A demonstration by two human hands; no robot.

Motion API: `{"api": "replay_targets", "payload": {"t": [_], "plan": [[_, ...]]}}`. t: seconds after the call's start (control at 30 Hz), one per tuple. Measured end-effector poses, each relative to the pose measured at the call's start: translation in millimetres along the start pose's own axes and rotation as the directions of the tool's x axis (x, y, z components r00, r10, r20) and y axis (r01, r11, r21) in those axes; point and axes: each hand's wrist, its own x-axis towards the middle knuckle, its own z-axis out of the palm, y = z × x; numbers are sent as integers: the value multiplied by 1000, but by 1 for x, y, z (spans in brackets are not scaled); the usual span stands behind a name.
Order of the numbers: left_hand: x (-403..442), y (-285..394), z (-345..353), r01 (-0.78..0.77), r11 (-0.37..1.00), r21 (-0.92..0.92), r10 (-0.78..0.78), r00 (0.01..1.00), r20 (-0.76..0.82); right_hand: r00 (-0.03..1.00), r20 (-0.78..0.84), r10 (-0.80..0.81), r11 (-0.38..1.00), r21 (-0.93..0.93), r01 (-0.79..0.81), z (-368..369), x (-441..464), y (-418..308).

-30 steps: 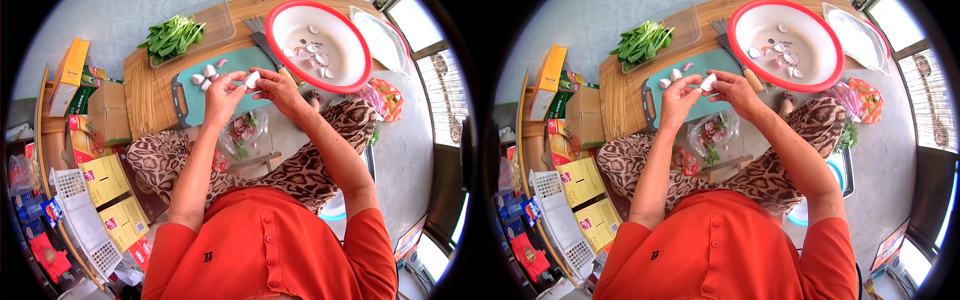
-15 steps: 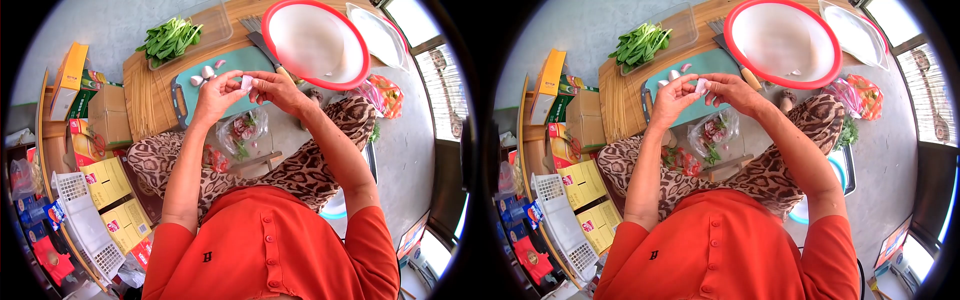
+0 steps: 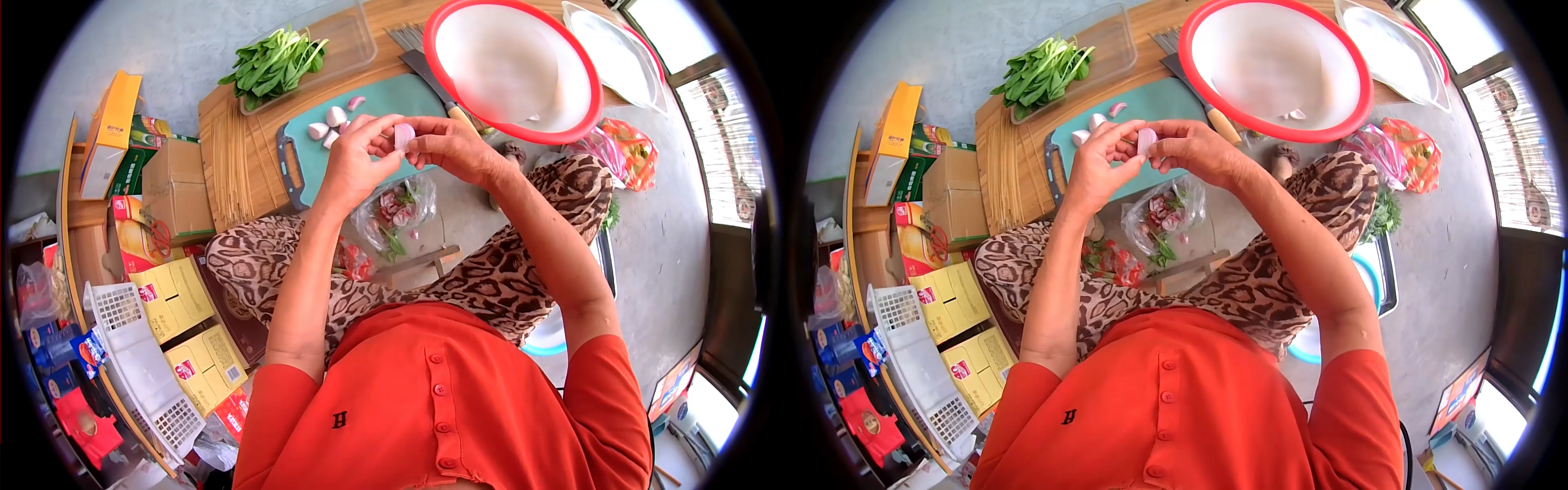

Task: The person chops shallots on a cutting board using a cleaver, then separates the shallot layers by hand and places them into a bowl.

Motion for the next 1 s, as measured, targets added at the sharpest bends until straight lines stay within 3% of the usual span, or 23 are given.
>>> {"api": "replay_targets", "payload": {"t": [0.07, 0.17, 0.27, 0.6, 0.7, 0.77, 0.8, 0.87, 0.9, 0.97, 1.0], "plan": [[-2, 9, 5, -94, 977, 189, 106, 993, -54, 999, 30, 30, 987, 156, -34, -5, 3, 6], [-2, 6, 11, -122, 959, 256, 144, 987, -71, 998, 24, 52, 973, 223, -56, -6, 3, 6], [-3, 5, 18, -184, 933, 308, 225, 969, -103, 997, 9, 73, 966, 247, -73, -4, 1, 5], [-1, 4, 20, -160, 927, 339, 202, 975, -91, 997, -13, 77, 969, 238, -72, -8, 1, 7], [-1, 0, 17, -92, 966, 242, 118, 988, -97, 997, 12, 75, 962, 262, -75, -10, 2, 10], [-1, -10, 16, -45, 999, -16, 43, 991, -123, 997, 45, 68, 956, 283, -78, -14, 5, 15], [-1, -12, 16, -45, 999, -16, 43, 992, -123, 997, 45, 68, 956, 283, -78, -14, 5, 15], [-1, -15, 13, 75, 933, -353, -110, 991, -81, 995, 44, 87, 953, 286, -96, -14, 6, 16], [-1, -20, 9, 75, 933, -353, -110, 991, -82, 995, 45, 87, 953, 286, -97, -13, 5, 16], [-3, -32, 0, 219, 624, -750, -233, 968, 88, 994, 31, 106, 941, 320, -111, -12, 4, 17], [-4, -36, 0, 219, 624, -750, -234, 968, 88, 994, 31, 107, 941, 320, -111, -12, 4, 17]]}}
